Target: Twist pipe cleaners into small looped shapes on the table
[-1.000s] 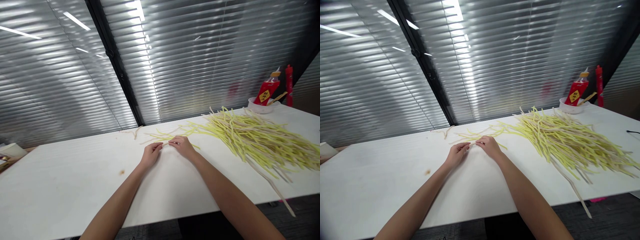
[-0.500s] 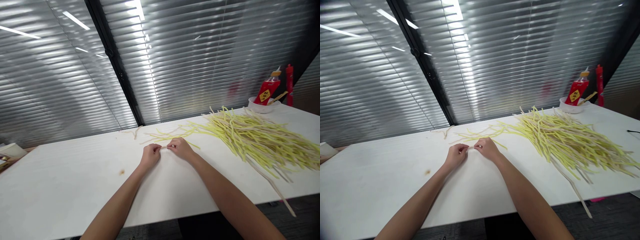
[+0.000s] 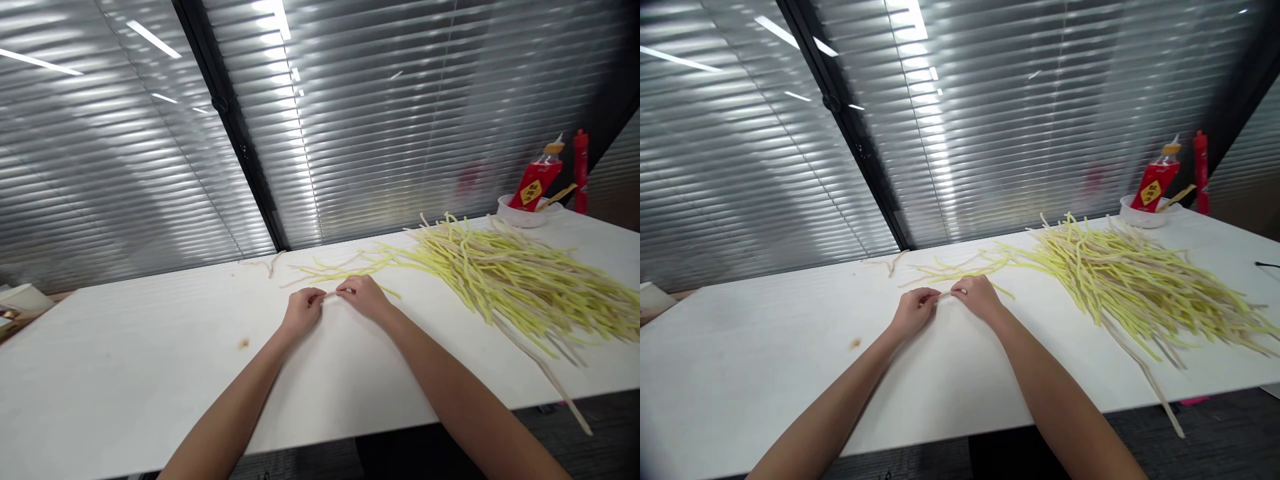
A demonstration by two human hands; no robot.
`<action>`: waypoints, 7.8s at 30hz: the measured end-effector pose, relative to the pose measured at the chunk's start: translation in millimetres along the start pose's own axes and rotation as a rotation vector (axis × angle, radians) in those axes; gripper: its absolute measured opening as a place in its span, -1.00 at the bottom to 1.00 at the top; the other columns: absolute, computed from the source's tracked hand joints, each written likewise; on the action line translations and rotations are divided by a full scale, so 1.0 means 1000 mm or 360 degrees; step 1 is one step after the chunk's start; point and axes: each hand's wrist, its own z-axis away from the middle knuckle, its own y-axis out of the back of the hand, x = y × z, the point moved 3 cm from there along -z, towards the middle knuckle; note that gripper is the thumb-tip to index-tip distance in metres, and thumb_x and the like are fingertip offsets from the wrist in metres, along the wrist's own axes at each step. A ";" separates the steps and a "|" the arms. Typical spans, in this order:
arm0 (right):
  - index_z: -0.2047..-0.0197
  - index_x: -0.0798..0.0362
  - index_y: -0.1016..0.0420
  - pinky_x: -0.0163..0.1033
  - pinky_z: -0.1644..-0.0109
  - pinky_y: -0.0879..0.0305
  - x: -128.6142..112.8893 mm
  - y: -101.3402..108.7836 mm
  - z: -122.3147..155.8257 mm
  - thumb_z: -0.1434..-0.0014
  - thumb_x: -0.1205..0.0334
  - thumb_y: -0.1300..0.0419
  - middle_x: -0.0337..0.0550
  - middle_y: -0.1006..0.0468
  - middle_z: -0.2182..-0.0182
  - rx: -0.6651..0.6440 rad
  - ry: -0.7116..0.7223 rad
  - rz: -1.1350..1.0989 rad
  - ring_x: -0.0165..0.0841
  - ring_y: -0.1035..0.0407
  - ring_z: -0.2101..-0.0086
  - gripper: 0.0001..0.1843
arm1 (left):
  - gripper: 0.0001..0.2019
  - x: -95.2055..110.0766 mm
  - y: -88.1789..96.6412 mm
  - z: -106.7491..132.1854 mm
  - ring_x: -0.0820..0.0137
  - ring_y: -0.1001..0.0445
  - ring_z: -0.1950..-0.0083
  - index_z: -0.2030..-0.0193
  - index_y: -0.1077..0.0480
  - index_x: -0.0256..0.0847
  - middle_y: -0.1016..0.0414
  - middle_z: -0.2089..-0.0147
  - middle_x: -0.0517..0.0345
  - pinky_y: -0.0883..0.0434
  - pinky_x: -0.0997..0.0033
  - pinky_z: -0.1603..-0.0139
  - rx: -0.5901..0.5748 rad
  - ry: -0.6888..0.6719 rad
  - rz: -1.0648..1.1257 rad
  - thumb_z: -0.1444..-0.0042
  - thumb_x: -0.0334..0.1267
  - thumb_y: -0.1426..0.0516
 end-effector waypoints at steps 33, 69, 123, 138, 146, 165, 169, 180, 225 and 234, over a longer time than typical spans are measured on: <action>0.14 -0.05 -0.51 -0.06 0.19 0.02 0.045 0.020 0.006 -0.21 0.31 0.03 0.01 -0.43 0.17 0.0211 -0.0919 0.0927 -0.16 -0.19 0.18 -0.70 | -0.66 -0.021 0.023 -0.008 0.16 -0.33 0.01 -0.01 -0.33 -0.17 -0.33 -0.03 -0.07 -0.31 0.21 0.11 0.0184 0.0095 -0.1113 -0.17 -0.36 0.12; 0.19 -0.02 -0.50 -0.07 0.07 0.07 0.033 0.030 0.001 -0.19 0.24 -0.01 -0.12 -0.55 0.23 0.0702 -0.0740 0.0418 -0.25 -0.30 0.21 -0.76 | -0.78 -0.024 0.041 -0.013 0.33 -0.41 0.27 0.17 -0.31 -0.12 -0.47 0.29 0.10 -0.25 0.39 0.28 0.0522 0.0136 -0.0356 -0.20 -0.15 0.10; 0.39 0.09 -0.47 -0.24 0.28 -0.33 -0.026 -0.002 -0.002 0.19 0.13 -0.37 -0.20 -0.52 0.46 -0.0169 -0.0627 -0.1683 -0.35 -0.42 0.41 -0.71 | -0.73 0.022 -0.005 0.007 0.52 -0.43 0.42 0.36 -0.42 -0.28 -0.51 0.45 0.17 -0.34 0.48 0.24 -0.0179 0.0599 0.1765 0.20 -0.21 -0.33; 0.26 0.08 -0.46 -0.24 0.27 -0.35 -0.025 -0.005 -0.001 0.30 0.29 -0.42 -0.26 -0.53 0.47 -0.0270 -0.0773 -0.2016 -0.41 -0.42 0.46 -0.56 | -0.83 0.023 -0.005 0.009 0.47 -0.42 0.32 0.39 -0.49 -0.28 -0.51 0.40 0.12 -0.33 0.44 0.14 -0.0370 0.0524 0.1696 0.11 -0.23 -0.28; 0.21 0.07 -0.44 -0.23 0.30 -0.35 -0.025 -0.001 0.001 0.32 0.33 -0.41 -0.26 -0.54 0.49 -0.0315 -0.0704 -0.1975 -0.39 -0.43 0.49 -0.50 | -0.84 0.026 -0.004 0.012 0.44 -0.40 0.31 0.38 -0.52 -0.28 -0.50 0.35 0.07 -0.33 0.45 0.17 -0.0587 0.0537 0.1630 0.10 -0.24 -0.27; 0.26 0.05 -0.46 -0.31 0.38 -0.24 -0.026 0.005 -0.001 0.15 0.13 -0.34 -0.31 -0.42 0.55 -0.0193 -0.0799 -0.1953 -0.46 -0.33 0.51 -0.65 | -0.83 0.032 -0.003 0.014 0.47 -0.35 0.37 0.42 -0.48 -0.26 -0.41 0.44 0.14 -0.28 0.46 0.24 -0.0675 0.0441 0.1493 0.09 -0.19 -0.26; 0.40 0.06 -0.47 -0.35 0.42 -0.20 -0.019 0.004 -0.004 0.11 0.05 -0.31 -0.31 -0.36 0.57 0.0005 -0.0881 -0.1893 -0.50 -0.26 0.53 -0.73 | -0.83 0.033 -0.003 0.014 0.47 -0.34 0.38 0.45 -0.47 -0.26 -0.40 0.46 0.16 -0.26 0.46 0.26 -0.0631 0.0408 0.1403 0.09 -0.19 -0.25; 0.45 0.09 -0.46 -0.34 0.44 -0.17 -0.010 0.000 -0.005 0.15 0.00 -0.32 -0.25 -0.42 0.53 0.0184 -0.0923 -0.1724 -0.50 -0.21 0.54 -0.67 | -0.78 0.032 0.000 0.010 0.45 -0.31 0.43 0.44 -0.45 -0.27 -0.42 0.48 0.14 -0.22 0.45 0.34 -0.0445 0.0224 0.1060 0.05 -0.12 -0.21; -0.03 -0.06 -0.36 -0.18 0.11 -0.25 -0.030 0.024 -0.001 -0.16 0.13 -0.10 -0.11 -0.42 0.17 0.0629 -0.0026 -0.0281 -0.33 -0.32 0.24 -0.64 | -0.86 0.030 0.001 0.011 0.43 -0.46 0.51 0.36 -0.36 -0.29 -0.44 0.59 0.17 -0.37 0.48 0.38 -0.0630 0.0594 0.1774 -0.01 -0.25 -0.17; 0.28 -0.10 -0.51 -0.06 -0.07 0.07 -0.039 0.026 0.000 -0.20 0.15 -0.11 -0.20 -0.46 0.06 0.0391 0.0495 0.0372 -0.25 -0.20 0.00 -0.85 | -0.90 0.022 -0.004 0.010 0.49 -0.44 0.55 0.40 -0.35 -0.33 -0.44 0.55 0.14 -0.38 0.54 0.47 -0.0747 0.0712 0.2033 0.01 -0.35 -0.19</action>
